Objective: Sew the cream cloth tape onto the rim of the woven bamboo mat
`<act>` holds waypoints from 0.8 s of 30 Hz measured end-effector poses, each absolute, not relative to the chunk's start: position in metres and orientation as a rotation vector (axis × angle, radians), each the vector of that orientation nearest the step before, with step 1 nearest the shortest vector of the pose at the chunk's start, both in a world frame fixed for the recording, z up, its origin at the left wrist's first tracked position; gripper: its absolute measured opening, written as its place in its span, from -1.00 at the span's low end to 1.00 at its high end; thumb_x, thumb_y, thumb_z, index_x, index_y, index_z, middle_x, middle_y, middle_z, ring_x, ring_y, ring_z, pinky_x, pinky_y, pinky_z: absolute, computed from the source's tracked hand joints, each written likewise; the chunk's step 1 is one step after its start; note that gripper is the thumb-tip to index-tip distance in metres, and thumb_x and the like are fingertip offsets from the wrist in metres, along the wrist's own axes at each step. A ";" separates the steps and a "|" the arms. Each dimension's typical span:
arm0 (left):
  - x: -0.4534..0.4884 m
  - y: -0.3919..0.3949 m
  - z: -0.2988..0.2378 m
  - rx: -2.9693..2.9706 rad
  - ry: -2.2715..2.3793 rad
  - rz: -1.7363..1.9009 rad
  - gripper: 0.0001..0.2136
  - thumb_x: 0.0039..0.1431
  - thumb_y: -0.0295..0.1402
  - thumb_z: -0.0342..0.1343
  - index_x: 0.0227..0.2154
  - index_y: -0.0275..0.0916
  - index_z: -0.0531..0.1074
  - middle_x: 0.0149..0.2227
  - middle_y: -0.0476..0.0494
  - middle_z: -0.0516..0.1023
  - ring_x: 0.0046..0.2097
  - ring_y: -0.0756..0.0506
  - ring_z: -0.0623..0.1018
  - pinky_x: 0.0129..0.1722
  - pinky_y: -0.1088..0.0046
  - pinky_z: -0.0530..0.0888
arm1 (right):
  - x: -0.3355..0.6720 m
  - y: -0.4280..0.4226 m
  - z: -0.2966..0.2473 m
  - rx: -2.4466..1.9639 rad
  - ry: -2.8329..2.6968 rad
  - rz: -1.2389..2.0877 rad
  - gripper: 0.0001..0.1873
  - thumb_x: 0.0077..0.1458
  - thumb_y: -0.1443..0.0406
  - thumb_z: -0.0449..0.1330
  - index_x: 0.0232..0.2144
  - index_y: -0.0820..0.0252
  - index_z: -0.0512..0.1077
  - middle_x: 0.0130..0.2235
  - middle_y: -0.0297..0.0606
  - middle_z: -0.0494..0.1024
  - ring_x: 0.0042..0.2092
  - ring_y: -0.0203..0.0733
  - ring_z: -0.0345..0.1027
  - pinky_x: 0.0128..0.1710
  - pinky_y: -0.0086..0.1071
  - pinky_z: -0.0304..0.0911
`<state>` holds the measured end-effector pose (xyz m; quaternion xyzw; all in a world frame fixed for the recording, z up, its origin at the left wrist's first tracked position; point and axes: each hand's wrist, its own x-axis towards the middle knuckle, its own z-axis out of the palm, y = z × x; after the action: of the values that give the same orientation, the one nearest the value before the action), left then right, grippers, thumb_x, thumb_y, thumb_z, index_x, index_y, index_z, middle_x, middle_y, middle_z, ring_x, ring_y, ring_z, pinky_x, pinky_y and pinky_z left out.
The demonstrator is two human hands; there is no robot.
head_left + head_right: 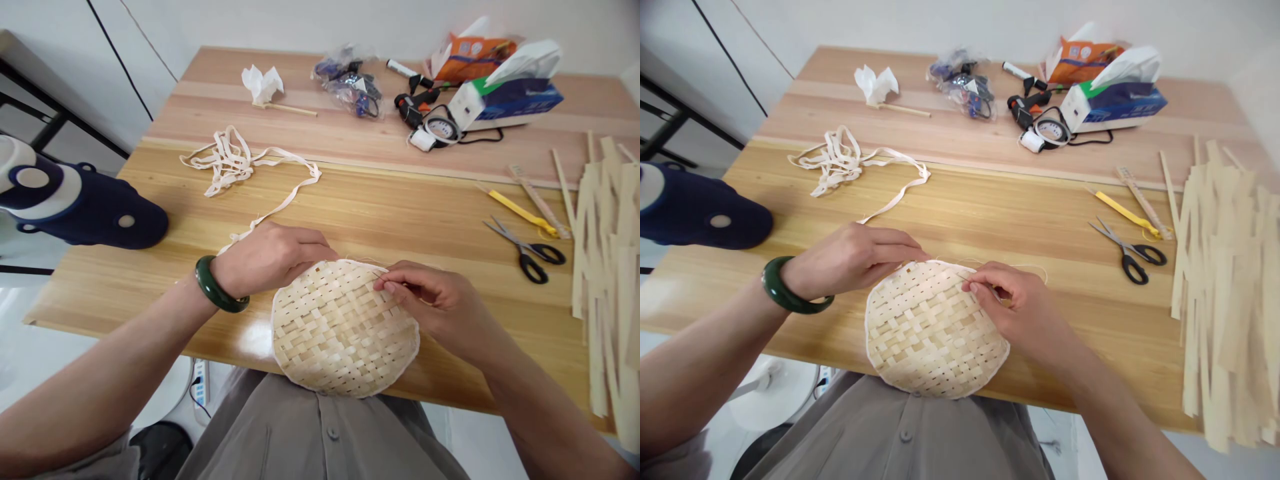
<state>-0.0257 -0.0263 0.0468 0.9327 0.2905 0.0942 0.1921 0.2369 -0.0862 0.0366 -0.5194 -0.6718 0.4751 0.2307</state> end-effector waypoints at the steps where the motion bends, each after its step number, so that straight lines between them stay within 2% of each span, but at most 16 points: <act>1: -0.026 -0.027 0.047 2.601 0.824 0.260 -0.69 0.37 -0.37 -0.13 -0.06 -0.18 0.53 -0.11 -0.15 0.64 -0.16 -0.07 0.61 -0.23 0.50 0.43 | 0.237 -0.086 0.037 -1.432 -1.847 1.311 -0.80 0.22 0.24 0.13 -0.35 0.12 0.54 -0.26 -0.29 0.59 -0.25 -0.26 0.43 -0.31 -0.44 0.33; 7: -0.024 -0.036 0.046 2.582 0.860 0.251 -0.70 0.35 -0.40 -0.09 -0.02 -0.18 0.51 -0.12 -0.15 0.64 -0.18 -0.07 0.61 -0.26 0.51 0.44 | 0.237 -0.087 0.036 -1.440 -1.831 1.324 -0.81 0.21 0.24 0.13 -0.36 0.13 0.53 -0.27 -0.30 0.59 -0.25 -0.27 0.42 -0.30 -0.45 0.32; 16: -0.025 -0.044 0.039 2.535 0.866 0.422 -0.70 0.31 -0.49 -0.07 -0.01 -0.21 0.49 -0.14 -0.07 0.65 -0.20 0.00 0.63 -0.27 0.57 0.45 | 0.239 -0.090 0.033 -1.428 -1.829 1.307 -0.80 0.20 0.25 0.13 -0.35 0.16 0.53 -0.28 -0.29 0.59 -0.27 -0.28 0.42 -0.32 -0.45 0.30; 21: -0.023 -0.049 0.043 2.505 0.930 0.384 -0.68 0.29 -0.48 -0.08 -0.01 -0.19 0.50 -0.13 -0.07 0.65 -0.20 -0.03 0.64 -0.26 0.52 0.46 | 0.239 -0.091 0.031 -1.426 -1.825 1.296 -0.80 0.21 0.25 0.12 -0.35 0.16 0.53 -0.27 -0.28 0.60 -0.26 -0.27 0.43 -0.30 -0.43 0.31; 24: -0.018 -0.053 0.047 2.387 0.965 0.434 -0.73 0.28 -0.40 0.01 -0.05 -0.23 0.54 -0.09 -0.13 0.64 -0.17 -0.07 0.64 -0.22 0.48 0.48 | 0.239 -0.092 0.030 -1.432 -1.827 1.290 -0.80 0.21 0.25 0.12 -0.35 0.15 0.54 -0.26 -0.28 0.60 -0.24 -0.26 0.43 -0.30 -0.43 0.31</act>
<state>-0.0177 -0.0533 0.0466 0.8823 0.3565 0.1604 0.2621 0.2394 -0.0917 0.0304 -0.5234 -0.6678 0.4716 0.2403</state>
